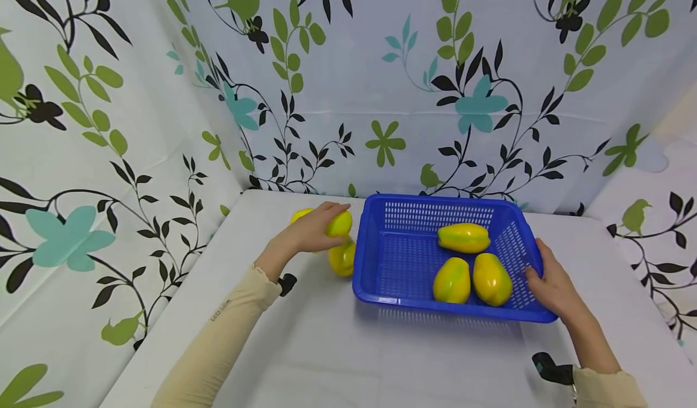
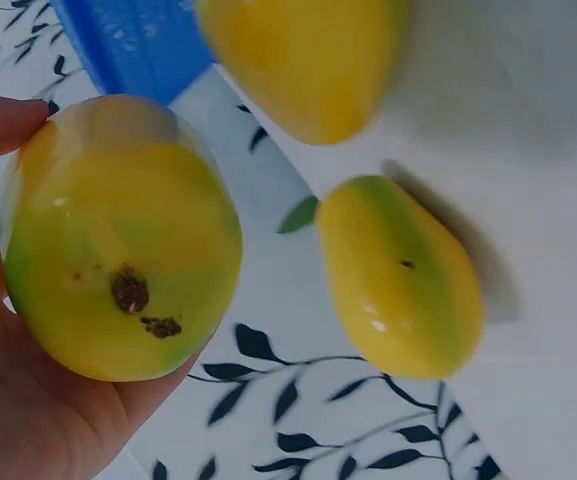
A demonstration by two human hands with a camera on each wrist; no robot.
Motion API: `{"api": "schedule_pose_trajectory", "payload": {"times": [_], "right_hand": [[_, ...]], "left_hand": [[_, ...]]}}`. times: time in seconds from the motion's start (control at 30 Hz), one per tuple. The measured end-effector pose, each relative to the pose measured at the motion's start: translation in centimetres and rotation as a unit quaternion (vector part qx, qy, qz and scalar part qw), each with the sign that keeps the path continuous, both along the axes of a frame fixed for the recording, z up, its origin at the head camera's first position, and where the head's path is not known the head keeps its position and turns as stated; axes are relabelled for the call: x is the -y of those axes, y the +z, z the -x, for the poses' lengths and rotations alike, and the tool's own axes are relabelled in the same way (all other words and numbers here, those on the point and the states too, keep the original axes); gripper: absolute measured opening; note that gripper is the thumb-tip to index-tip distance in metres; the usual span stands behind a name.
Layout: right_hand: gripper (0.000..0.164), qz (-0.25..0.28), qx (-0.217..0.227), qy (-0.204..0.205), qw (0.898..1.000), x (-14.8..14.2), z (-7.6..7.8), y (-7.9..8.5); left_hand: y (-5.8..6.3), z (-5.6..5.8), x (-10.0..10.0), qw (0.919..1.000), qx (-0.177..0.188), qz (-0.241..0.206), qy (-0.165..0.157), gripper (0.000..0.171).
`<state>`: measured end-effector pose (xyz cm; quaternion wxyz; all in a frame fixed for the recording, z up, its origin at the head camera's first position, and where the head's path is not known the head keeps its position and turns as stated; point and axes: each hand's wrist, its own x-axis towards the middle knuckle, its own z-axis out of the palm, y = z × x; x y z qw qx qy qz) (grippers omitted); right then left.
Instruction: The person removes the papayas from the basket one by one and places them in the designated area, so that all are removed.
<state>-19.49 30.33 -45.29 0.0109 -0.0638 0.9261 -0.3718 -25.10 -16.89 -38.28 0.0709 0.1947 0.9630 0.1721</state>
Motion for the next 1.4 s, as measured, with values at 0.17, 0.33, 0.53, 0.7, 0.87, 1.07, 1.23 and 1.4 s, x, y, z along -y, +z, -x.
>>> {"api": "schedule_pose_trajectory", "payload": {"times": [0.17, 0.33, 0.53, 0.7, 0.87, 1.07, 1.23, 1.4], "right_hand": [[0.068, -0.002, 0.001, -0.004, 1.0, -0.2, 0.1, 0.1], [0.068, 0.001, 0.002, -0.005, 1.0, -0.5, 0.1, 0.1], [0.068, 0.006, 0.002, -0.006, 1.0, -0.3, 0.0, 0.0], [0.068, 0.004, -0.001, -0.004, 1.0, -0.2, 0.0, 0.0], [0.069, 0.003, 0.002, -0.001, 1.0, -0.2, 0.2, 0.1], [0.069, 0.002, 0.002, 0.0, 1.0, -0.2, 0.2, 0.1], [0.069, 0.004, 0.004, 0.0, 1.0, -0.2, 0.2, 0.1], [0.069, 0.002, 0.004, -0.001, 1.0, -0.2, 0.2, -0.1]], "left_hand": [[-1.2, 0.0, 2.3, 0.9998, -0.015, 0.009, 0.014, 0.072], [-2.2, 0.0, 3.5, 0.9993, -0.004, 0.014, 0.035, 0.07], [-3.6, -0.1, 4.2, 0.9983, 0.025, 0.015, 0.051, 0.069], [-5.0, -0.2, 4.6, 0.9978, 0.04, 0.01, 0.053, 0.067], [-6.2, -0.4, 4.8, 0.9963, 0.055, 0.016, 0.063, 0.07], [-7.0, -0.5, 4.7, 0.996, 0.056, 0.032, 0.061, 0.073], [-6.7, -0.7, 4.5, 0.9967, 0.042, 0.036, 0.059, 0.073], [-5.7, -0.6, 4.0, 0.9975, 0.025, 0.036, 0.056, 0.069]]}}
